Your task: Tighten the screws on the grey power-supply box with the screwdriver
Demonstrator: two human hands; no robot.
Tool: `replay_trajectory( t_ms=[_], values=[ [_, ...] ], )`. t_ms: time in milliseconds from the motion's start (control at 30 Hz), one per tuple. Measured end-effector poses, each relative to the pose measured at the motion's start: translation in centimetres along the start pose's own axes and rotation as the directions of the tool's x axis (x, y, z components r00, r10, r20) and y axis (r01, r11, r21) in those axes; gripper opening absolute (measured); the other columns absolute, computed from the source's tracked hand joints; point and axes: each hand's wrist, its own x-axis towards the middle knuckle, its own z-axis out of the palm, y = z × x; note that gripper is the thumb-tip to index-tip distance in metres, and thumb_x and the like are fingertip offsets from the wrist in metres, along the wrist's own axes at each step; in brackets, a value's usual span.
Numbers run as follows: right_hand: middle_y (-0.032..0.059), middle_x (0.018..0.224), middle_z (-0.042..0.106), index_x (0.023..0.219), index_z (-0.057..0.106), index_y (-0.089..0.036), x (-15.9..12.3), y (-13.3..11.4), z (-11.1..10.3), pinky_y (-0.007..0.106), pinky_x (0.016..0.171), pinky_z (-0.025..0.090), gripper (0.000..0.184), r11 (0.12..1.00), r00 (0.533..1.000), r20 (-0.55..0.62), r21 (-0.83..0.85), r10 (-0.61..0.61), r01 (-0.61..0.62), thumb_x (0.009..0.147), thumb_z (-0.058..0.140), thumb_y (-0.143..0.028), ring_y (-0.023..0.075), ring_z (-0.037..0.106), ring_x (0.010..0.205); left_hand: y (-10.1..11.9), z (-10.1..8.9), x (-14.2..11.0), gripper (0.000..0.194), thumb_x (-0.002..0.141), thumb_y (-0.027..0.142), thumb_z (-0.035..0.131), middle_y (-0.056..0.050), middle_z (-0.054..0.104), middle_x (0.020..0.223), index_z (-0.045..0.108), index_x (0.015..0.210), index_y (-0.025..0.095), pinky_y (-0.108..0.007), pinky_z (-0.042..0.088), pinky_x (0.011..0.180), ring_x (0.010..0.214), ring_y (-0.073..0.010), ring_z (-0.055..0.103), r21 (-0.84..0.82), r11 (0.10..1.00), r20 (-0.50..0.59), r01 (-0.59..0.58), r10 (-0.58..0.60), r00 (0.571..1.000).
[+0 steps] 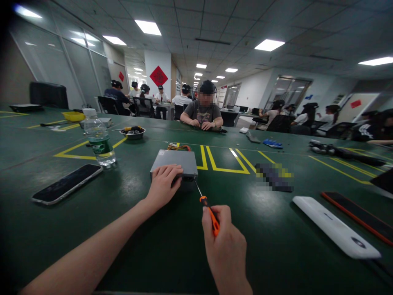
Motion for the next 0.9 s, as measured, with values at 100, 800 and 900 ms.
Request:
replay_trajectory(
  t_ms=[100, 800, 900],
  values=[
    [-0.0007, 0.062, 0.06, 0.084, 0.052, -0.021, 0.0, -0.4, 0.1, 0.024, 0.045, 0.042, 0.03, 0.985, 0.986, -0.049, -0.07, -0.162, 0.159, 0.09, 0.033, -0.043, 0.0138, 0.059, 0.049, 0.0, 0.1, 0.0, 0.021, 0.084, 0.021, 0.048, -0.001, 0.059, 0.118, 0.054, 0.103, 0.025, -0.04, 0.031, 0.093, 0.112, -0.0204, 0.047, -0.003, 1.0, -0.002, -0.004, 0.004, 1.0],
    [-0.0015, 0.066, 0.06, 0.096, 0.055, -0.02, -1.3, -2.2, 1.1, 0.022, 0.048, 0.045, 0.027, 0.98, 0.989, -0.018, 0.135, -0.147, 0.148, 0.089, 0.039, -0.041, 0.0106, 0.058, 0.05, 0.0, -0.1, 0.0, 0.02, 0.084, 0.021, 0.047, -0.001, 0.059, 0.116, 0.054, 0.103, 0.025, -0.04, 0.032, 0.092, 0.111, -0.0209, 0.048, -0.011, 1.0, 0.006, -0.007, 0.007, 1.0],
    [-0.0001, 0.069, 0.062, 0.097, 0.054, -0.02, -1.0, -2.3, 1.5, 0.022, 0.049, 0.045, 0.025, 0.979, 0.987, -0.025, 0.124, -0.161, 0.163, 0.089, 0.041, -0.04, 0.0111, 0.059, 0.052, 0.0, -0.1, 0.0, 0.021, 0.083, 0.02, 0.048, -0.001, 0.059, 0.117, 0.055, 0.103, 0.025, -0.04, 0.032, 0.091, 0.11, -0.0208, 0.048, -0.014, 1.0, 0.007, -0.006, 0.006, 1.0]
  ],
)
